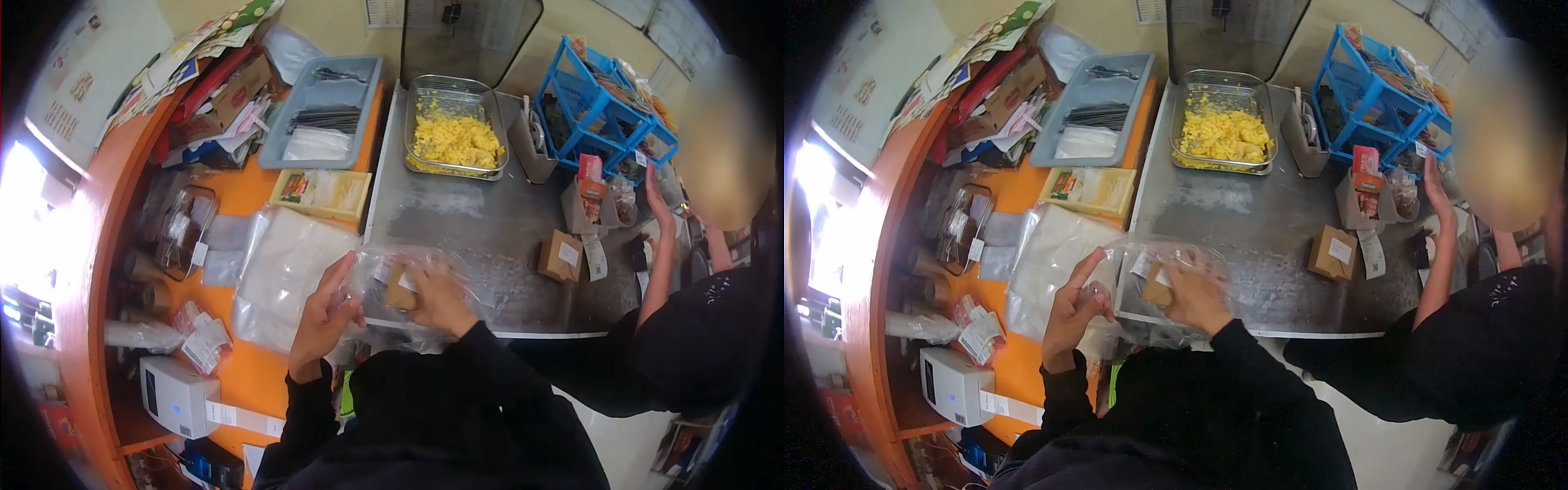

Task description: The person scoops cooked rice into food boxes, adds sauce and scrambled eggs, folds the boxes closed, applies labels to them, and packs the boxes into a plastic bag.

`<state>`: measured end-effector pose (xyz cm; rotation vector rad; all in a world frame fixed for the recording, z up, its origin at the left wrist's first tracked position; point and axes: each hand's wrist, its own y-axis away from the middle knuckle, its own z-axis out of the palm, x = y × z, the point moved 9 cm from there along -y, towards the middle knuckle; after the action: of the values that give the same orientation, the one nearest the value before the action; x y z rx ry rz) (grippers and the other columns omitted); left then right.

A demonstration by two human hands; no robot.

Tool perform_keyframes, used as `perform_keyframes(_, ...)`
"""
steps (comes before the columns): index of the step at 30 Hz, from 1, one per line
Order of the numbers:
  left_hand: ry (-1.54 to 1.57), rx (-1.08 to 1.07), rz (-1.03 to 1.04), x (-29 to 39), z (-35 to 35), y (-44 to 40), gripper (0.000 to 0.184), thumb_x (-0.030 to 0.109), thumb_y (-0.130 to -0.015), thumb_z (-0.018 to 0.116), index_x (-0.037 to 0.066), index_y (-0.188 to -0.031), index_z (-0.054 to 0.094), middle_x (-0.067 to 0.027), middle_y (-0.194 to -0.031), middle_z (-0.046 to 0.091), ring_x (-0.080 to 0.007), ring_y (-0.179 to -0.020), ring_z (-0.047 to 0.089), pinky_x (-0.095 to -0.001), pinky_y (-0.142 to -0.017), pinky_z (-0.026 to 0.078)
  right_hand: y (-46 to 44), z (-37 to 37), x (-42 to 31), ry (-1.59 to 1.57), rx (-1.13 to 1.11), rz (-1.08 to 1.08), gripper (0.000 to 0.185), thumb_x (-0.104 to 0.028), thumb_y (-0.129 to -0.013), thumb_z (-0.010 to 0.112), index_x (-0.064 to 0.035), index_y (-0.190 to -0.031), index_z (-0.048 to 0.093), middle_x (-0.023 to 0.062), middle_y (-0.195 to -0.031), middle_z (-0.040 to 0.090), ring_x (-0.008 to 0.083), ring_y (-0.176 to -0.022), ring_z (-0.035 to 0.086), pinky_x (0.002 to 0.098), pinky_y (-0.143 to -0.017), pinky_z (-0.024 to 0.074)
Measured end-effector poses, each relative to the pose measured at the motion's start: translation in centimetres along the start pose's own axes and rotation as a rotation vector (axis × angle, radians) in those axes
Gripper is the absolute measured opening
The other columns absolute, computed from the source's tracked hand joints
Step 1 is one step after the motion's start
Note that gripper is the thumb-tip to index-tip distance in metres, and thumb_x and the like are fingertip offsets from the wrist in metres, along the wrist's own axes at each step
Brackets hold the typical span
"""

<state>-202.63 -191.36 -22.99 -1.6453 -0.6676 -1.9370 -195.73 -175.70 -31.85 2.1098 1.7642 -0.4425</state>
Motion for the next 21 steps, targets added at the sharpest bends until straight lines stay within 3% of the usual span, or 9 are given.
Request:
perform_keyframes(5,-0.062,-0.005,-0.082,-1.6,0.5,-1.2,0.064,-0.007,-0.088,0.049,0.003,-0.148,0.031,-0.0095,-0.148,0.031,-0.0113,-0.082,0.056,-0.0265,-0.065,0.057,-2.4,0.0,-3.7,0.007,0.144,0.061,0.078,-0.027,-0.067,0.077,-0.0088,-0.135,0.043,0.0202,-0.13,0.046,0.0413,-0.121,0.043,0.0526,-0.097,0.0369)
perform_keyframes(8,-0.051,0.071,-0.128,-3.4,-0.4,-1.4,0.065,-0.003,-0.088,0.053,0.004,-0.149,0.031,-0.0102,-0.147,0.032,-0.0114,-0.082,0.057,-0.0265,-0.064,0.057,-2.8,3.6,-1.7,-0.078,0.194,0.085,0.082,-0.024,-0.068,0.077,-0.0064,-0.138,0.038,0.0181,-0.138,0.043,0.0437,-0.128,0.039,0.0568,-0.1,0.0366)
perform_keyframes(10,0.008,0.102,-0.185,-5.2,-1.2,-1.6,0.067,0.0,-0.088,0.056,0.005,-0.149,0.03,-0.0113,-0.147,0.031,-0.0114,-0.082,0.058,-0.0264,-0.064,0.056,0.0,1.1,-2.8,-0.11,0.27,-0.052,0.079,-0.022,-0.07,0.076,-0.0072,-0.138,0.04,0.0184,-0.139,0.043,0.0439,-0.128,0.038,0.0549,-0.1,0.0379)
perform_keyframes(12,-0.038,0.112,-0.087,-4.3,-0.9,-2.3,0.07,0.001,-0.087,0.06,0.006,-0.149,0.027,-0.0121,-0.139,0.036,-0.0122,-0.082,0.059,-0.0271,-0.063,0.055,2.9,-3.0,-2.4,-0.23,0.28,-0.124,0.076,-0.021,-0.07,0.076,-0.0082,-0.137,0.041,0.0191,-0.14,0.042,0.0449,-0.128,0.038,0.0538,-0.101,0.0381)
perform_keyframes(15,-0.132,0.21,-0.044,-3.1,-1.0,-2.2,0.073,0.002,-0.086,0.063,0.008,-0.148,0.024,-0.0118,-0.126,0.042,-0.014,-0.082,0.06,-0.0283,-0.064,0.055,6.6,-13.2,5.0,-0.239,0.291,-0.053,0.077,-0.021,-0.069,0.077,-0.0106,-0.137,0.042,0.0203,-0.143,0.038,0.0459,-0.129,0.036,0.0534,-0.104,0.0366)
perform_keyframes(16,-0.177,0.256,-0.052,-2.7,-1.1,-2.0,0.074,0.002,-0.086,0.064,0.009,-0.147,0.023,-0.0115,-0.121,0.043,-0.0146,-0.081,0.061,-0.0288,-0.064,0.054,7.7,-17.2,9.2,-0.035,0.343,0.06,0.08,-0.022,-0.068,0.079,-0.012,-0.138,0.041,0.0205,-0.145,0.035,0.0452,-0.131,0.034,0.0535,-0.105,0.0361)
perform_keyframes(17,-0.179,0.31,-0.093,-2.5,-1.3,-1.8,0.069,0.001,-0.085,0.066,0.01,-0.14,0.026,-0.0083,-0.105,0.047,-0.016,-0.08,0.062,-0.0303,-0.066,0.054,8.8,-18.1,14.3,0.193,0.353,0.169,0.091,-0.026,-0.065,0.081,-0.0125,-0.141,0.035,0.0208,-0.143,0.034,0.0437,-0.132,0.032,0.0496,-0.102,0.039)
perform_keyframes(18,-0.143,0.293,-0.111,-2.7,-1.2,-1.9,0.065,0.001,-0.085,0.065,0.009,-0.138,0.029,-0.008,-0.102,0.049,-0.0161,-0.079,0.062,-0.0304,-0.067,0.054,9.7,-17.9,19.0,0.549,0.12,0.518,0.105,-0.028,-0.056,0.085,-0.0145,-0.144,0.028,0.0207,-0.14,0.035,0.0435,-0.13,0.032,0.0519,-0.101,0.0397)
perform_keyframes(21,-0.064,0.242,-0.136,-3.2,-1.3,-2.3,0.055,-0.001,-0.085,0.065,0.007,-0.131,0.036,-0.0078,-0.097,0.053,-0.0166,-0.079,0.063,-0.0305,-0.07,0.054,11.0,-14.9,28.8,0.473,0.139,0.383,0.11,-0.026,-0.048,0.085,-0.0113,-0.141,0.028,0.0203,-0.13,0.041,0.0452,-0.123,0.038,0.0512,-0.099,0.0418)
